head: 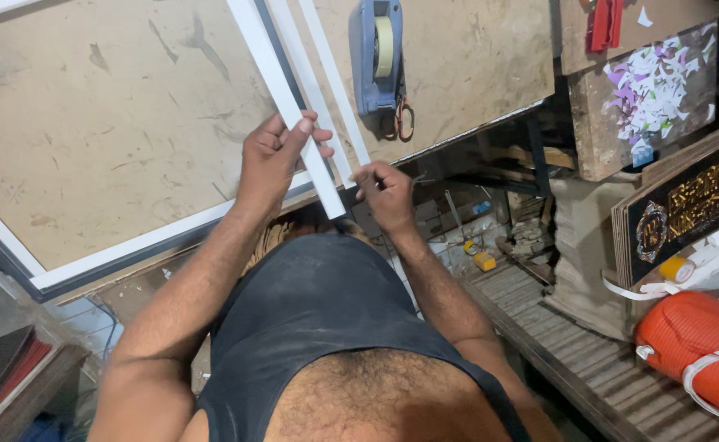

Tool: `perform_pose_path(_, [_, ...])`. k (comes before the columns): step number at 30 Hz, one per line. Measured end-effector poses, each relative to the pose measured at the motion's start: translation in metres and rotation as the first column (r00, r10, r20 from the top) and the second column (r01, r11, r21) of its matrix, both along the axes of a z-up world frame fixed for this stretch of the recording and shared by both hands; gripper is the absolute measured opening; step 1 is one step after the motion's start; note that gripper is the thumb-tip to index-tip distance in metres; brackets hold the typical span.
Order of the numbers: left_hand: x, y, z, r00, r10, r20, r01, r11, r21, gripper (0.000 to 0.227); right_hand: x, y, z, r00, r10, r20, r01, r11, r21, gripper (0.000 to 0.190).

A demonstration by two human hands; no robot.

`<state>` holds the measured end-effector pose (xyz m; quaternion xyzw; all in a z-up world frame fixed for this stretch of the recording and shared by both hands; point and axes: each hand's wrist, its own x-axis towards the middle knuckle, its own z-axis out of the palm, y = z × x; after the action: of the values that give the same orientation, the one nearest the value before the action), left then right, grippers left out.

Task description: The person applies white tape along the edges of a rectangular frame on a workbench. They use a tape dispenser to cut and smooth the tape, then use scissors to trim excess pieces. The person repeats this process on multiple sides of the frame.

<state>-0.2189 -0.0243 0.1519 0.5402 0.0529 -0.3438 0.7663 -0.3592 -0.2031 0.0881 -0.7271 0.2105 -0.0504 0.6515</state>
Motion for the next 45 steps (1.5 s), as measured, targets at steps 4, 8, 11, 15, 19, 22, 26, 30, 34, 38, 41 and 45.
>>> perform_pose_path(4, [0.006,0.024,0.016,0.998,0.006,0.056,-0.016,0.983,0.183,0.041,0.058,-0.038,-0.020,0.931,-0.311,0.189,0.351,0.906,-0.235,0.026])
perform_pose_path(8, [0.005,0.050,0.024,0.988,0.050,0.145,-0.082,0.970,0.230,0.055,0.094,-0.060,-0.028,0.924,-0.310,-0.225,0.293,0.950,-0.106,0.028])
perform_pose_path(11, [0.001,0.073,0.025,0.987,0.121,0.103,-0.144,0.959,0.245,0.061,0.102,-0.062,-0.037,0.931,-0.291,-0.220,0.274,0.956,-0.102,0.030])
perform_pose_path(15, [-0.005,0.103,0.019,0.965,0.256,0.048,-0.261,0.940,0.218,0.055,0.101,-0.067,-0.043,0.920,-0.330,-0.209,0.367,0.914,0.171,0.025])
perform_pose_path(19, [-0.017,0.131,0.010,0.936,0.342,0.085,-0.352,0.892,0.283,0.029,0.074,-0.055,-0.044,0.892,-0.397,-0.218,0.444,0.859,0.256,0.023])
perform_pose_path(22, [-0.020,0.150,0.005,0.909,0.399,0.122,-0.417,0.877,0.239,0.017,0.065,-0.039,-0.053,0.903,-0.428,-0.033,0.429,0.902,0.041,0.024])
perform_pose_path(26, [-0.031,0.175,0.001,0.889,0.409,0.204,-0.456,0.821,0.343,0.015,0.067,-0.036,-0.075,0.898,-0.414,0.148,0.436,0.881,-0.182,0.021])
perform_pose_path(30, [-0.032,0.202,-0.005,0.880,0.381,0.285,-0.474,0.758,0.449,0.021,0.062,-0.036,-0.085,0.895,-0.312,0.319,0.435,0.768,-0.470,0.014])
perform_pose_path(34, [-0.022,0.240,-0.017,0.866,0.305,0.397,-0.487,0.692,0.533,0.024,0.061,-0.042,-0.077,0.916,-0.257,0.307,0.393,0.721,-0.571,0.010])
perform_pose_path(38, [-0.006,0.282,-0.037,0.851,0.270,0.450,-0.510,0.633,0.583,0.025,0.061,-0.049,-0.060,0.957,-0.142,0.253,0.286,0.613,-0.737,0.006])
perform_pose_path(41, [0.009,0.317,-0.061,0.824,0.212,0.525,-0.537,0.586,0.607,0.026,0.063,-0.052,-0.045,0.985,-0.163,0.063,0.129,0.428,-0.895,0.009])
perform_pose_path(45, [0.035,0.360,-0.087,0.752,0.065,0.656,-0.575,0.550,0.606,0.031,0.050,-0.015,-0.019,0.957,-0.288,-0.038,0.052,0.298,-0.953,0.016])
